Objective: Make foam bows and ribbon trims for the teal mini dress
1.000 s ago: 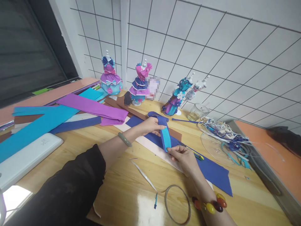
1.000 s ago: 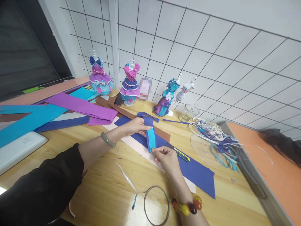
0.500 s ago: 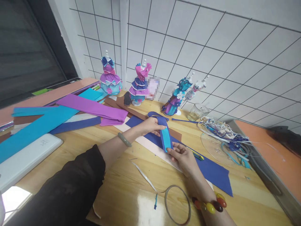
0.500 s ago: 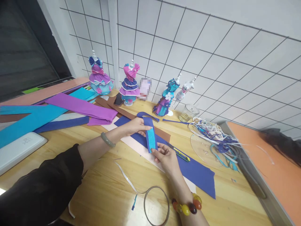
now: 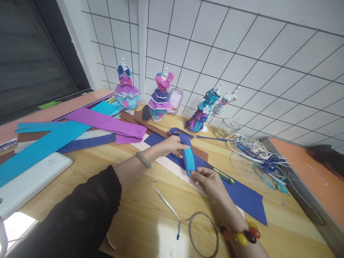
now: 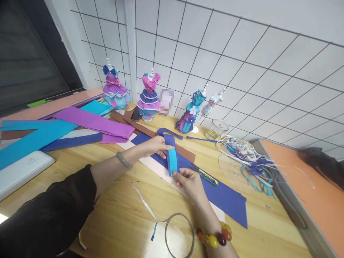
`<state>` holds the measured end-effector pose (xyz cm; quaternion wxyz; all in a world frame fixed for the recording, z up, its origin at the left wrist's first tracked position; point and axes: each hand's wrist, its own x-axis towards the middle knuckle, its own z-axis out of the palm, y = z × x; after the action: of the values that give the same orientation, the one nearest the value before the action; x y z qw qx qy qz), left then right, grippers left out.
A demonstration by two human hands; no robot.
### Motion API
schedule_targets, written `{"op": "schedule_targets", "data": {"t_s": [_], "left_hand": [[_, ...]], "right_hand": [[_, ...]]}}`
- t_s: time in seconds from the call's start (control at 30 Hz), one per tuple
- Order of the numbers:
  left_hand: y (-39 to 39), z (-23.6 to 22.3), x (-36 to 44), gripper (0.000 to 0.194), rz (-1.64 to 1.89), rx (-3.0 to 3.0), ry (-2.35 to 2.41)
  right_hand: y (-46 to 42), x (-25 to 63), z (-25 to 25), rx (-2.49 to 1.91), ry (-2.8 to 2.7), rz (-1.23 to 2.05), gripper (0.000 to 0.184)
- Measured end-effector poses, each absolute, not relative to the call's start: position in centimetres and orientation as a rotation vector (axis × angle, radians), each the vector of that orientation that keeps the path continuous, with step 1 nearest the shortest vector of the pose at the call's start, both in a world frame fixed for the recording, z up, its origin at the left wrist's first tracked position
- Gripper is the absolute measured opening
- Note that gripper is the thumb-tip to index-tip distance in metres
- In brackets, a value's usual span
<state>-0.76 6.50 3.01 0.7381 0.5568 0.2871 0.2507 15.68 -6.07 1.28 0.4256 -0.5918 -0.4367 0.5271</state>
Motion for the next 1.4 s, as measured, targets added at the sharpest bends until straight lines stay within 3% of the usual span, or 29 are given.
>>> {"op": "schedule_targets", "data": {"t_s": [0.47, 0.8, 1.4], "left_hand": [[5.1, 2.8, 0.1, 0.041, 0.351, 0.992, 0.571], [4.4, 2.8, 1.2, 0.015, 0.452, 0.829, 0.532], [3.9, 3.3, 1.6, 0.01, 0.587, 0.767, 0.489]], "right_hand": [[-6.1, 15.5, 2.5, -1.34, -0.888, 1.451, 0.023], [-5.9, 15.8, 1.2, -1.415, -1.031, 1.272, 0.025], [-5.7, 16.8, 2.0, -1.626, -1.351, 1.008, 0.036]]}}
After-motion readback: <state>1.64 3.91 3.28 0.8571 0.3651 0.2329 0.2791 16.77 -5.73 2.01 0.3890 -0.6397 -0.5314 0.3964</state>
